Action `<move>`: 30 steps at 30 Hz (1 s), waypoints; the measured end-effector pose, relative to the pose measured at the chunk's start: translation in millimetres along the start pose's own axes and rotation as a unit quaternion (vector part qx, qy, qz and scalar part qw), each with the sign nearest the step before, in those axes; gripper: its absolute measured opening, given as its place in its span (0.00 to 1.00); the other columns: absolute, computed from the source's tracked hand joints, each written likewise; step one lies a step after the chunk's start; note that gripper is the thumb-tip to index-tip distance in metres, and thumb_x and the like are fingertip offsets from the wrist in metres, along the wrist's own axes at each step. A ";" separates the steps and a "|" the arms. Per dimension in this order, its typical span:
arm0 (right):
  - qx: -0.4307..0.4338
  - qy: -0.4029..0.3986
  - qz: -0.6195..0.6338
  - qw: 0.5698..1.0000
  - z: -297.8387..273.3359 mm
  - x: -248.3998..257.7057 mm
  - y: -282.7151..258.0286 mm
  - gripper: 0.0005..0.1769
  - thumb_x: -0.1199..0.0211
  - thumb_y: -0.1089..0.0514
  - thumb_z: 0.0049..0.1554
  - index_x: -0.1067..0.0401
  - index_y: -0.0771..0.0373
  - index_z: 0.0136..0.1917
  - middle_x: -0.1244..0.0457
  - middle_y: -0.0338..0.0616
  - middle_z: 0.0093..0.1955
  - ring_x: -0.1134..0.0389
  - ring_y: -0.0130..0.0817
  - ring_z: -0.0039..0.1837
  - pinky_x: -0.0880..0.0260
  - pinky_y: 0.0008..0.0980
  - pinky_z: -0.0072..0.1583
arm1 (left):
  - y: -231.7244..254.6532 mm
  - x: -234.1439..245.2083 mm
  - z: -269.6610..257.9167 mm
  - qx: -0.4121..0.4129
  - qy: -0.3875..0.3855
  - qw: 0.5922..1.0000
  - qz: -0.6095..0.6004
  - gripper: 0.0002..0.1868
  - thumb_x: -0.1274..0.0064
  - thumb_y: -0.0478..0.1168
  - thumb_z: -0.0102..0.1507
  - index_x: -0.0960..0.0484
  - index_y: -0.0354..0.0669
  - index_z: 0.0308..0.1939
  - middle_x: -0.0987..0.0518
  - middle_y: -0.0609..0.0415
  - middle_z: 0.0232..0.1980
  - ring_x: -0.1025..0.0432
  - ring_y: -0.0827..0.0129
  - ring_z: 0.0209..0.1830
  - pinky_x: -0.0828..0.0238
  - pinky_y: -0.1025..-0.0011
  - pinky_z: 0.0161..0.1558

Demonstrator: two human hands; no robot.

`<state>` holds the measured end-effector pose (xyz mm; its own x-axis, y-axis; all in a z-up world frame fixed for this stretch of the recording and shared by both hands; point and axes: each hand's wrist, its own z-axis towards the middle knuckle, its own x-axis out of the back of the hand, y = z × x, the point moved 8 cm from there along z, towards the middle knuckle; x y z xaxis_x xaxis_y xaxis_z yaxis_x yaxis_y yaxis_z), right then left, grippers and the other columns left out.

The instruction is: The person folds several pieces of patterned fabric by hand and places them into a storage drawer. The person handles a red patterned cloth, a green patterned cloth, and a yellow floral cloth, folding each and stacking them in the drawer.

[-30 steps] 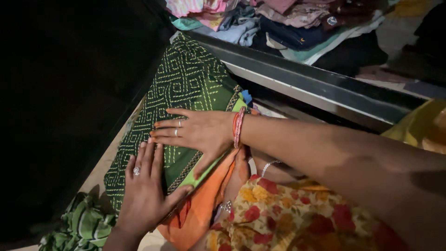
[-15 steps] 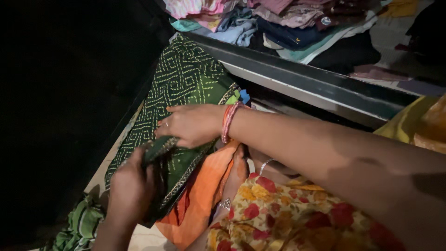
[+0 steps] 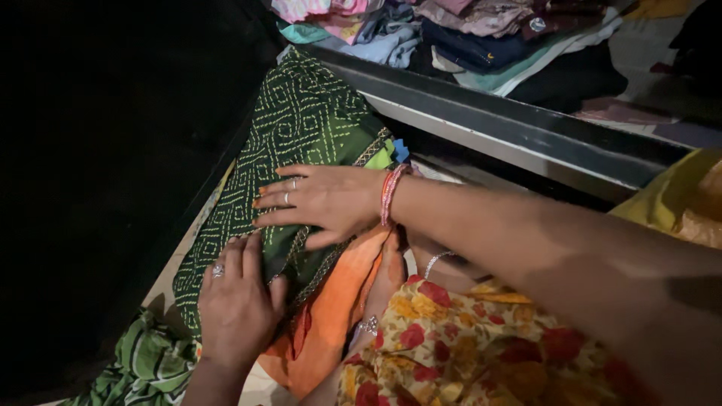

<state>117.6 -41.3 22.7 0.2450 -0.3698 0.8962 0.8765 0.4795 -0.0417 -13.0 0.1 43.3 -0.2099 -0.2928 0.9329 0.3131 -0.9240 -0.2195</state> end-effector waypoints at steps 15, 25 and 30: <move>-0.009 0.033 0.070 0.997 9.8 21.0 5.8 0.33 0.30 0.57 0.51 0.33 0.59 0.70 0.35 0.47 0.66 0.35 0.46 0.67 0.44 0.50 0.75 | -15.8 -9.6 10.2 0.092 -0.113 0.988 -0.045 0.37 0.43 0.44 0.58 0.34 0.40 0.71 0.23 0.43 0.62 0.20 0.50 0.42 0.22 0.59 0.46; -0.067 0.054 0.005 0.996 18.5 14.8 3.7 0.23 0.37 0.58 0.56 0.30 0.57 0.66 0.33 0.45 0.64 0.32 0.42 0.67 0.38 0.47 0.72 | 18.1 22.4 6.5 -0.065 0.118 0.990 0.042 0.47 0.43 0.57 0.54 0.37 0.28 0.67 0.24 0.37 0.58 0.20 0.48 0.49 0.23 0.60 0.46; -0.017 0.085 0.038 0.995 13.1 20.4 -0.9 0.43 0.30 0.38 0.48 0.36 0.64 0.68 0.36 0.54 0.67 0.36 0.49 0.69 0.44 0.52 0.70 | -23.2 -13.4 11.0 0.135 -0.166 0.976 -0.029 0.44 0.41 0.49 0.59 0.41 0.41 0.76 0.23 0.43 0.60 0.20 0.53 0.41 0.20 0.61 0.45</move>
<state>116.3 -38.8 46.8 0.3758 -0.4643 0.8020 0.8655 0.4852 -0.1247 -7.2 28.1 39.0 0.0626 -0.1048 0.9925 0.5522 -0.8247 -0.1220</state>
